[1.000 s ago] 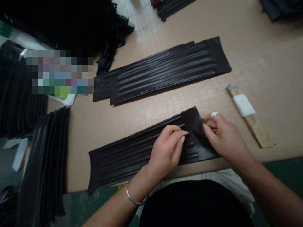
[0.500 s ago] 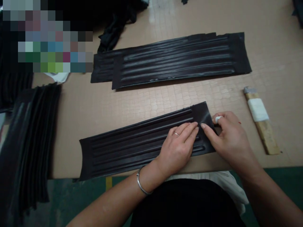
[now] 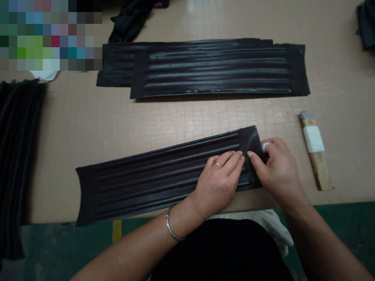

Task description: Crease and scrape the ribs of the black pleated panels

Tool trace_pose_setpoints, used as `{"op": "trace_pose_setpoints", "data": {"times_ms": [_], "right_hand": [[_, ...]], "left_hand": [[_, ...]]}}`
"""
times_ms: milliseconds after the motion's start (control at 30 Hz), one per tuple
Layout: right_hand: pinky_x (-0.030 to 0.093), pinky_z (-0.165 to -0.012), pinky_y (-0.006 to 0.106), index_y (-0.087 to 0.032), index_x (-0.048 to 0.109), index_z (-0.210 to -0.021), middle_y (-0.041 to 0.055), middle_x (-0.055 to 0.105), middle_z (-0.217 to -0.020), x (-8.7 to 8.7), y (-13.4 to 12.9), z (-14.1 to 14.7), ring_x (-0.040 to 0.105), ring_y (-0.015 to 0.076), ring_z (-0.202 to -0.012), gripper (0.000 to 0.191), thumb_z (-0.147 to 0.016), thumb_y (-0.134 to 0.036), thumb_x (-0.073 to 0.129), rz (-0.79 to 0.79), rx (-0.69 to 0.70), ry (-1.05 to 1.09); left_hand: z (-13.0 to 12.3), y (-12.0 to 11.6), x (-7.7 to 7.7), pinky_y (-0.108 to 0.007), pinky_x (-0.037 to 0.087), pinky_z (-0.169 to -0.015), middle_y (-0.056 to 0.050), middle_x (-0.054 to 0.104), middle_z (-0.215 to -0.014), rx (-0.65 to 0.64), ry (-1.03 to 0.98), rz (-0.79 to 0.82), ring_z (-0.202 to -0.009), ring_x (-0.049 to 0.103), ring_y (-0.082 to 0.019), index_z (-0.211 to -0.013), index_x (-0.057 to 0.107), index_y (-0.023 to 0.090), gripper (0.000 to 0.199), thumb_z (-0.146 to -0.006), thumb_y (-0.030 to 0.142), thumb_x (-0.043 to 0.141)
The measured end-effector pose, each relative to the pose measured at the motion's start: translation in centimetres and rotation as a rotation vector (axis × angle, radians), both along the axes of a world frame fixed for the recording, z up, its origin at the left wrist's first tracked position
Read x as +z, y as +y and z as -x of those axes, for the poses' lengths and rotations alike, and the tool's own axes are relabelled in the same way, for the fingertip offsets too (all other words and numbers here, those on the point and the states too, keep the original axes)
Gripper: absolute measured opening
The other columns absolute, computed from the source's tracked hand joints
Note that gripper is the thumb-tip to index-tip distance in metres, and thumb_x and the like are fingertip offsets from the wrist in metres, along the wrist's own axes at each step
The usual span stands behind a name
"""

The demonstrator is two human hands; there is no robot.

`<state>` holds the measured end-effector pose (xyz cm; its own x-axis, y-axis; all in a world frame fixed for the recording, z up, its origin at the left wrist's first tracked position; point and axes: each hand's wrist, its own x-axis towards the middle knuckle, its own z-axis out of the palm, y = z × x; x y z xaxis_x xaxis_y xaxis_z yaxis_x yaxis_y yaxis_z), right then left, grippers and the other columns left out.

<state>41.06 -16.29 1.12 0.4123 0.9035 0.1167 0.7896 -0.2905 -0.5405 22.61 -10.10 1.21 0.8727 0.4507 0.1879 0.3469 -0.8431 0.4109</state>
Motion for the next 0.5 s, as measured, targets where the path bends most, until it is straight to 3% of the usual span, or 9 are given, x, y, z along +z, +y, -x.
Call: {"op": "trace_pose_setpoints", "data": {"times_ms": [300, 500], "right_hand": [[0.049, -0.074, 0.041, -0.023, 0.049, -0.079, 0.0090, 0.057, -0.091, 0.0, -0.3, -1.3, 0.059, 0.0254, -0.082, 0.021, -0.089, -0.038, 0.061, -0.027, -0.016, 0.017], [0.048, -0.071, 0.038, -0.023, 0.048, -0.077, 0.0072, 0.055, -0.089, 0.1, -0.2, -1.5, 0.058, 0.0225, -0.079, 0.020, -0.088, -0.034, 0.062, -0.054, -0.030, 0.028]], "left_hand": [[-0.1, -0.1, 0.4, -0.041, 0.044, -0.102, -0.007, 0.043, -0.164, -0.078, 0.158, -0.103, -0.145, 0.043, -0.023, -0.151, 0.050, 0.012, 0.047, -0.106, 0.022, 0.042], [-0.4, 0.5, 1.6, -0.043, 0.043, -0.094, -0.002, 0.043, -0.164, -0.151, 0.221, -0.173, -0.138, 0.049, -0.026, -0.151, 0.050, 0.017, 0.046, -0.107, 0.020, 0.038]]}}
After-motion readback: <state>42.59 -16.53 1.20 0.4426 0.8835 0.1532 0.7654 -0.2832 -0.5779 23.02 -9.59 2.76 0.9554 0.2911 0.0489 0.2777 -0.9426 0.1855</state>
